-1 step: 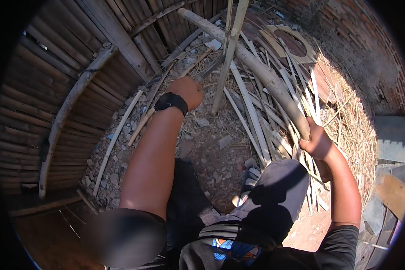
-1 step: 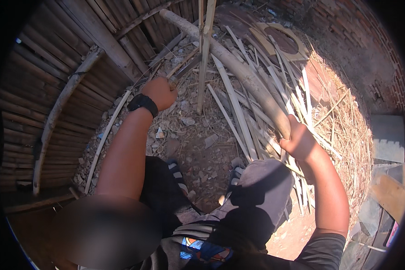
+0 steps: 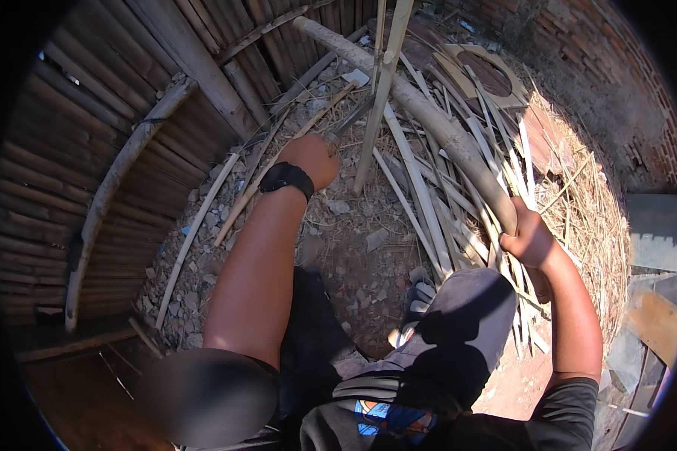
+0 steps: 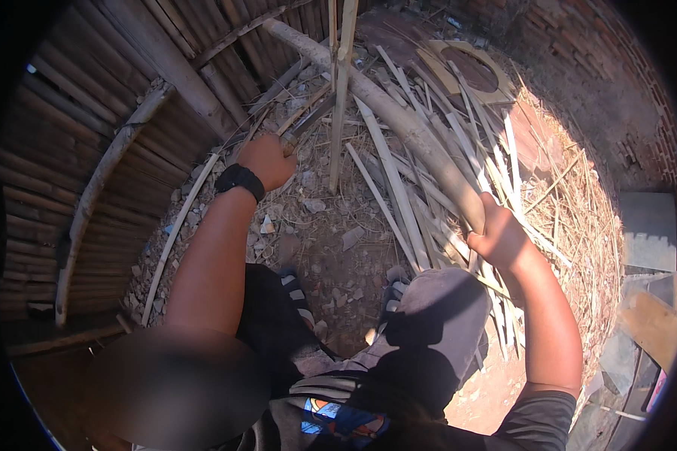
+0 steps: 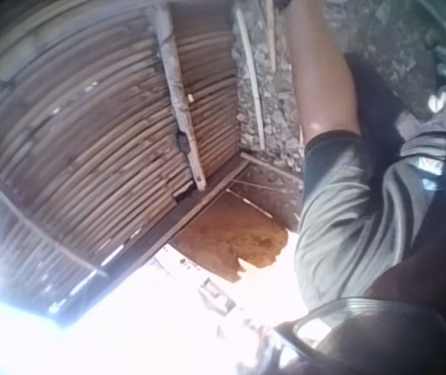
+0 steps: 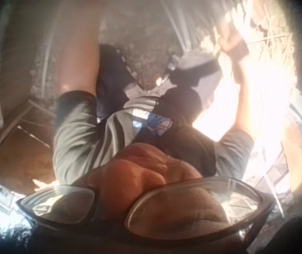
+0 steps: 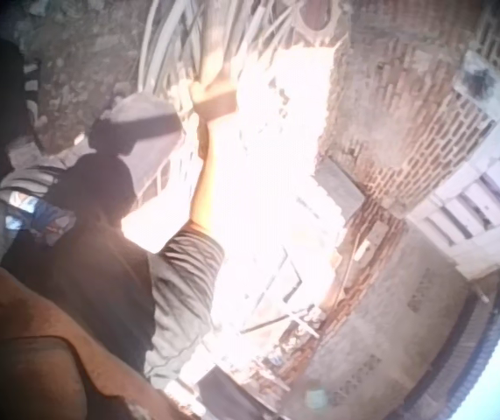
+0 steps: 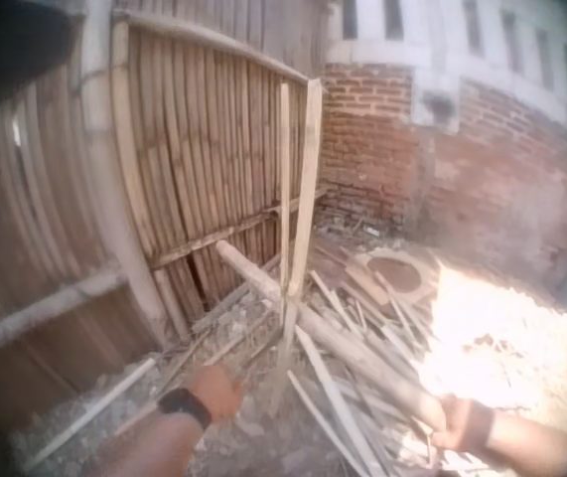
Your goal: The person splits a long bamboo pole into thin strips using a knife. They hold the pole with one hand and use the knife to split it lengthwise, then separate the resulting strips.
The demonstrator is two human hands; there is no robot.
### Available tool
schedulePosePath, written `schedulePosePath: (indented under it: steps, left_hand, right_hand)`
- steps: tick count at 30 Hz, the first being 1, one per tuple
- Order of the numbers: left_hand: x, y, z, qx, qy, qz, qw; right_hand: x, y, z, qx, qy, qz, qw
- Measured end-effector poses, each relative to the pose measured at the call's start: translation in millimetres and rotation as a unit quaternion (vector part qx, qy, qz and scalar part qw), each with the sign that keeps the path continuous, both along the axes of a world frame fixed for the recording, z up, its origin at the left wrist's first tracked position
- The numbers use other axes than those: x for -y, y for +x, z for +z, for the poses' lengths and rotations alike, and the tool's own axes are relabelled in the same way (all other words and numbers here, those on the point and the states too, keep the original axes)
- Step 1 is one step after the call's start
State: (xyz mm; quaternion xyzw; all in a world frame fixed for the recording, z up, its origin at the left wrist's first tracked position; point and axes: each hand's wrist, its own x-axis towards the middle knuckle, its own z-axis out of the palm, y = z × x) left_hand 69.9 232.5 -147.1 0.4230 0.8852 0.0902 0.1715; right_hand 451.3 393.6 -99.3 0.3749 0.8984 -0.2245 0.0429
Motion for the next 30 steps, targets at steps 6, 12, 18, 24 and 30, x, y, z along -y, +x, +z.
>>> schedulePosePath:
  steps: [6, 12, 18, 24, 30]
  left_hand:
    - [-1.3, 10.1, -8.7, 0.015, 0.047, 0.012, 0.999]
    - [7.3, 2.1, -11.7, 0.010, 0.055, 0.029, 0.998]
    - [1.8, -1.1, -23.3, 0.000, 0.081, 0.023, 0.996]
    - [-5.8, -0.8, -35.4, 0.020, -0.021, 0.002, 1.000]
    - [-5.7, -5.5, -67.4, 0.034, -0.068, 0.020, 0.997]
  right_hand:
    - [-2.8, 11.1, -20.3, -0.067, -0.024, -0.050, 0.996]
    - [-10.9, 13.7, 17.1, -0.190, 0.025, -0.100, 0.976]
    - [-10.7, -6.7, 53.4, -0.297, -0.017, -0.170, 0.939]
    - [-15.0, 5.9, -43.7, 0.069, 0.008, -0.032, 0.997]
    - [-21.0, 2.2, -67.0, -0.016, -0.093, -0.024, 0.995]
